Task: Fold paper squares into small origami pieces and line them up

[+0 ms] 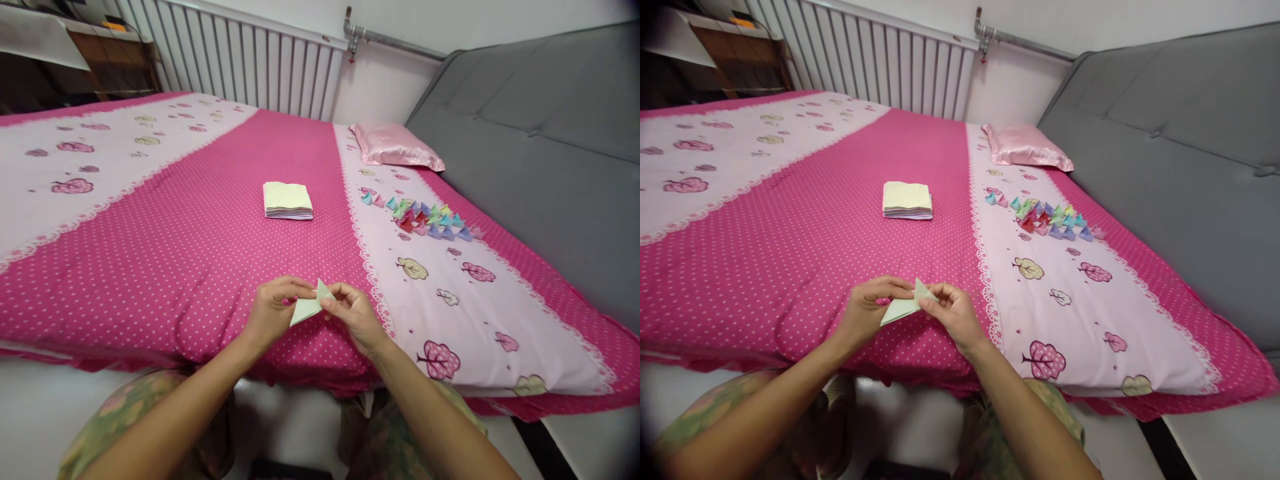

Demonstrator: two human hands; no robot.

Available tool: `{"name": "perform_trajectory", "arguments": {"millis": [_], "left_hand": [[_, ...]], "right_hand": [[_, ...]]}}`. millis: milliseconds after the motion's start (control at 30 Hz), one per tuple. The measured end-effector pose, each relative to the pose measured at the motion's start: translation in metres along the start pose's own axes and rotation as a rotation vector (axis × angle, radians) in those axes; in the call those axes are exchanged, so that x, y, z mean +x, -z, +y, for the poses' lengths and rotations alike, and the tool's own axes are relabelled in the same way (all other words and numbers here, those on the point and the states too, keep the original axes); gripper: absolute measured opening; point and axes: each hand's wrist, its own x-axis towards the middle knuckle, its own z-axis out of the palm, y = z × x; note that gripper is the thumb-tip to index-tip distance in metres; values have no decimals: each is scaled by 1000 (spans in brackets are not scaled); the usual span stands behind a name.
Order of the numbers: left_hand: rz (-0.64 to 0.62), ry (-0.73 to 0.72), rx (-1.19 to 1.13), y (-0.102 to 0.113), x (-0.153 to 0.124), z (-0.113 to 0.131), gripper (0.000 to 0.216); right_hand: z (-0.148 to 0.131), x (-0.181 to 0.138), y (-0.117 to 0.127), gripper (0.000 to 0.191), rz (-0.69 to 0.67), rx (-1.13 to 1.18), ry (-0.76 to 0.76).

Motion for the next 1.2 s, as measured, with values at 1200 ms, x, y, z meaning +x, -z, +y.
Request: {"name": "perform_trajectory", "arguments": {"millis": [1200], "left_hand": [[-55,2,320,5,0,-2,22]], "right_hand": [[-3,5,5,30,36,322,-238]]}}
